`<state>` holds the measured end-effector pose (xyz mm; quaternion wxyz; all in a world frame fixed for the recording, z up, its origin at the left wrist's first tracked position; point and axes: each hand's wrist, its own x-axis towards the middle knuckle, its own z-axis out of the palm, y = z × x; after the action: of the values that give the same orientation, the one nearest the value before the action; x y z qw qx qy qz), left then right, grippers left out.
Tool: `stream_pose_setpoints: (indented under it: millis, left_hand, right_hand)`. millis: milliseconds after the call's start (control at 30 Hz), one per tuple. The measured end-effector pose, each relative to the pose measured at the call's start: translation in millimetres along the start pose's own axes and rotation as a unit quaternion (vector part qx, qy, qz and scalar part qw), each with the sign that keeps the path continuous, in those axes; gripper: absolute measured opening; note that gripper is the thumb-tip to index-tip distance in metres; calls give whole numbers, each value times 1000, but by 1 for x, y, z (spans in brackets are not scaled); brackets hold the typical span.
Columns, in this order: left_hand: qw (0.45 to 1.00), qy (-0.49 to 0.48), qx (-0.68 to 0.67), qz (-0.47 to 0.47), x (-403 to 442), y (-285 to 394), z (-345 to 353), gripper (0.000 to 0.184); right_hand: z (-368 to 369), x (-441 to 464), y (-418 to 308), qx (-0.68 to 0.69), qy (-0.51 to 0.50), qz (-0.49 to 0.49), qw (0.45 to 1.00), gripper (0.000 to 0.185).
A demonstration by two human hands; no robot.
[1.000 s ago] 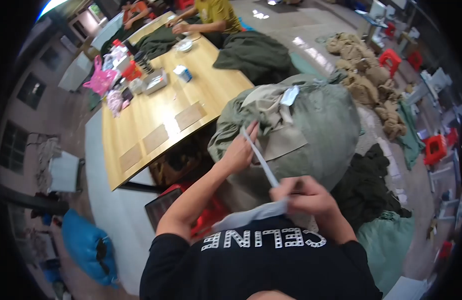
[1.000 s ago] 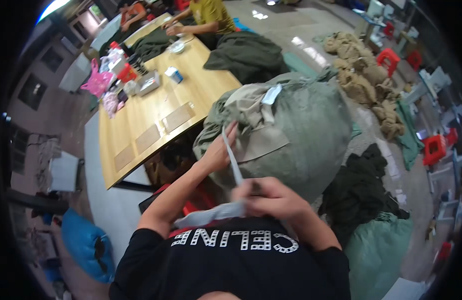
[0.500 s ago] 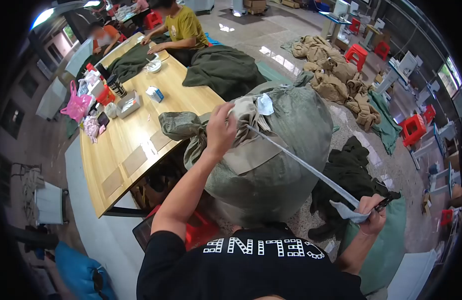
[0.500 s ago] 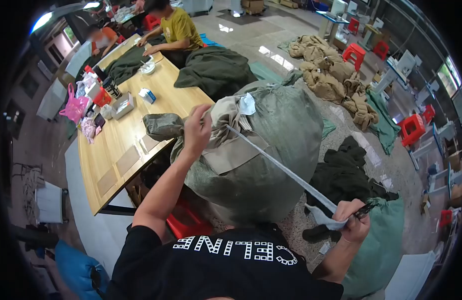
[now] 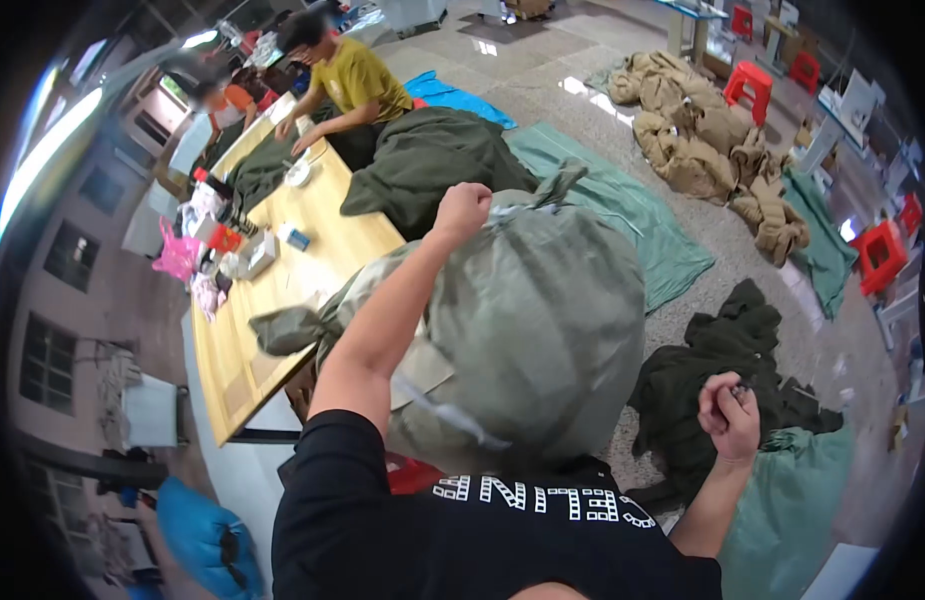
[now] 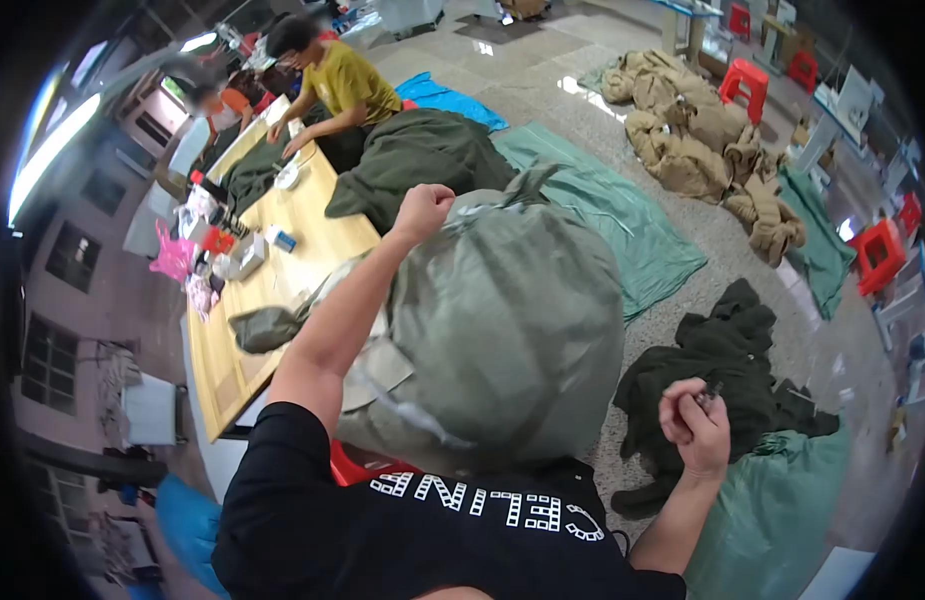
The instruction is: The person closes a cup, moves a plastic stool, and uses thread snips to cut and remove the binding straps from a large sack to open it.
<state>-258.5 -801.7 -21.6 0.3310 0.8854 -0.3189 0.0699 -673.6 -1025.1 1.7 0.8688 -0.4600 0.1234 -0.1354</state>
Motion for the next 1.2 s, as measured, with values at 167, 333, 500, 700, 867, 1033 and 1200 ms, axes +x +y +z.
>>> stream_pose_setpoints:
  millis: [167,333,500,700,867,1033,1200]
  left_hand:
    - [995,-84,51,-23,14,22,108,33]
    - [993,10,90,69,-51,50,116,23]
    - [968,-54,203,-136,-16,40,110,20]
    - [904,-215,307,-207,23,64,90,18]
    - [921,-150,308,-183,22,19,85,18]
    - [982,-72,12,-173,31,-5,83,5]
    - [921,-159,-123,-334,50,8,66,11]
  right_hand:
    - [-36,93,17,-36,-31,106,993,15]
    - [-23,168,23,-78,-82,132,985,16]
    - [12,228,53,-185,-144,-7,972,14]
    - [27,236,99,-203,-225,29,952,18]
    - [8,209,117,-198,-209,132,948,19]
    - [-1,211,104,-124,-179,169,961,18]
    - [-3,213,112,-77,-183,195,961,18]
